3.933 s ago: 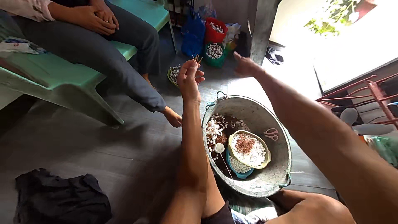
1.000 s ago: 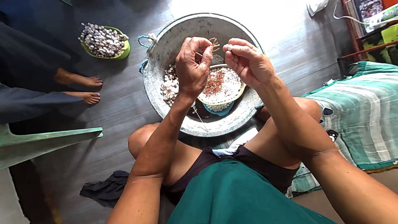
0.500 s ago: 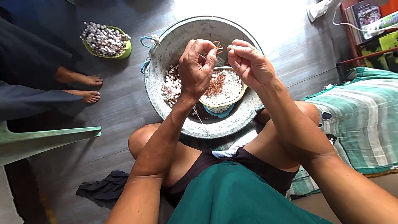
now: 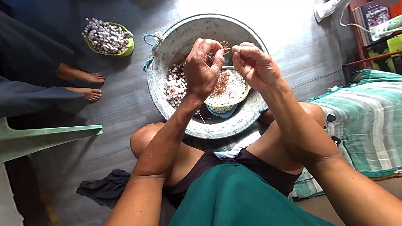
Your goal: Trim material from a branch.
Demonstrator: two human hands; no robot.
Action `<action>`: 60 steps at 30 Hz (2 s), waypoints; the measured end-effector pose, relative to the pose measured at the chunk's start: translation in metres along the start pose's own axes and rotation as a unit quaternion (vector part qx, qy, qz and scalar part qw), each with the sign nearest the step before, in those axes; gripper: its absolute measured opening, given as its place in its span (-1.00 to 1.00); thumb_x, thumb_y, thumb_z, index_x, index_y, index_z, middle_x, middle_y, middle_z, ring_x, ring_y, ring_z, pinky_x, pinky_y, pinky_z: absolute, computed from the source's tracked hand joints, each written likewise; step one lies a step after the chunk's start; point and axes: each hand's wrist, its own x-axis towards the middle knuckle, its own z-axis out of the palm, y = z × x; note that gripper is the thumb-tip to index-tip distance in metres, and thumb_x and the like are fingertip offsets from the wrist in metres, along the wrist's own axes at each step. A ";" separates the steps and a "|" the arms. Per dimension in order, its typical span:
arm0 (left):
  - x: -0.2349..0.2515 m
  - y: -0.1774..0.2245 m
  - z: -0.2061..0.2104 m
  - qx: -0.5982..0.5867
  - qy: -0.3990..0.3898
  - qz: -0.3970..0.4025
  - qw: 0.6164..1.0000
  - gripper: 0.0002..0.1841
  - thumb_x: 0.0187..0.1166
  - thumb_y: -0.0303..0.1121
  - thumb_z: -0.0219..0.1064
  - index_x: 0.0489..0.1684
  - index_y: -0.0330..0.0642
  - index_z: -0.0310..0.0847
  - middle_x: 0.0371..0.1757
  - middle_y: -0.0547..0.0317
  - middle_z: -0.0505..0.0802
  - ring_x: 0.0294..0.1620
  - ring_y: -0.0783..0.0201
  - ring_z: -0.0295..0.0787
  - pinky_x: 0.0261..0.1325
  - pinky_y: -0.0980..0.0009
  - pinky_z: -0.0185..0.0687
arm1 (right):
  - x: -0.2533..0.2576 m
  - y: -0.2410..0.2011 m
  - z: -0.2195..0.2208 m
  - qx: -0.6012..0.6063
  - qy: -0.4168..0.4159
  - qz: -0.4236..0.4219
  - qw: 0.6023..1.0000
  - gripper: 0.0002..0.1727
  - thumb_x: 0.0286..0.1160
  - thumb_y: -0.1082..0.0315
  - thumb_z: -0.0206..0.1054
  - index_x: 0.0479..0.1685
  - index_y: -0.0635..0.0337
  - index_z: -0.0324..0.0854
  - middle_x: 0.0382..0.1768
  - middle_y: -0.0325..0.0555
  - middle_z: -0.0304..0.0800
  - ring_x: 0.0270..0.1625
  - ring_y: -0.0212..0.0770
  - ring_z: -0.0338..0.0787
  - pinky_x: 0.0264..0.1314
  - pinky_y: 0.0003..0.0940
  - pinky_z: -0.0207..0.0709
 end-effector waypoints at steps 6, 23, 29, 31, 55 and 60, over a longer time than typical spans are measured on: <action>0.000 0.000 0.002 0.003 0.003 0.001 1.000 -0.88 0.62 -0.38 0.34 -0.12 -0.16 0.80 -0.20 0.21 0.74 -0.43 0.47 0.61 -0.41 0.56 0.56 | 0.002 0.002 -0.001 0.014 0.024 -0.002 1.000 -0.82 0.72 0.49 0.19 0.12 0.31 0.63 -0.06 0.03 0.82 -0.07 -0.23 0.87 0.17 -0.41 0.77; -0.003 0.002 0.003 0.035 -0.003 0.014 0.999 -0.88 0.62 -0.33 0.36 -0.13 -0.11 0.81 -0.14 0.21 0.76 -0.38 0.45 0.64 -0.39 0.50 0.59 | 0.000 0.008 0.002 -0.122 0.020 -0.085 0.989 -0.88 0.65 0.51 0.32 -0.03 0.37 0.73 -0.14 0.06 0.89 -0.19 -0.22 0.90 0.02 -0.35 0.83; -0.003 0.003 0.003 0.049 -0.001 0.016 0.999 -0.88 0.62 -0.33 0.36 -0.11 -0.10 0.82 -0.13 0.23 0.76 -0.38 0.45 0.64 -0.39 0.49 0.58 | 0.000 0.009 0.002 -0.124 0.018 -0.091 0.988 -0.88 0.64 0.52 0.33 -0.04 0.38 0.73 -0.15 0.07 0.89 -0.19 -0.21 0.91 0.02 -0.34 0.83; -0.004 0.003 0.003 0.051 -0.002 0.016 0.999 -0.88 0.62 -0.34 0.36 -0.11 -0.09 0.82 -0.12 0.22 0.77 -0.38 0.44 0.65 -0.38 0.48 0.60 | 0.000 0.009 0.002 -0.126 0.018 -0.093 0.988 -0.88 0.64 0.51 0.33 -0.04 0.39 0.73 -0.15 0.07 0.89 -0.19 -0.21 0.90 0.02 -0.34 0.83; -0.002 0.002 0.003 0.071 0.002 0.023 0.997 -0.88 0.61 -0.33 0.36 -0.13 -0.08 0.82 -0.11 0.23 0.79 -0.37 0.44 0.66 -0.37 0.46 0.60 | 0.001 0.008 0.003 -0.120 0.036 -0.065 0.990 -0.83 0.72 0.44 0.26 0.02 0.36 0.70 -0.07 0.09 0.88 -0.15 -0.21 0.91 0.00 -0.36 0.82; -0.002 0.001 0.005 0.079 0.003 0.027 0.997 -0.88 0.62 -0.31 0.36 -0.13 -0.07 0.83 -0.10 0.24 0.79 -0.35 0.43 0.69 -0.35 0.44 0.63 | 0.001 0.010 0.002 -0.130 0.028 -0.080 0.988 -0.86 0.66 0.47 0.33 0.01 0.36 0.71 -0.09 0.07 0.88 -0.13 -0.19 0.91 0.09 -0.31 0.82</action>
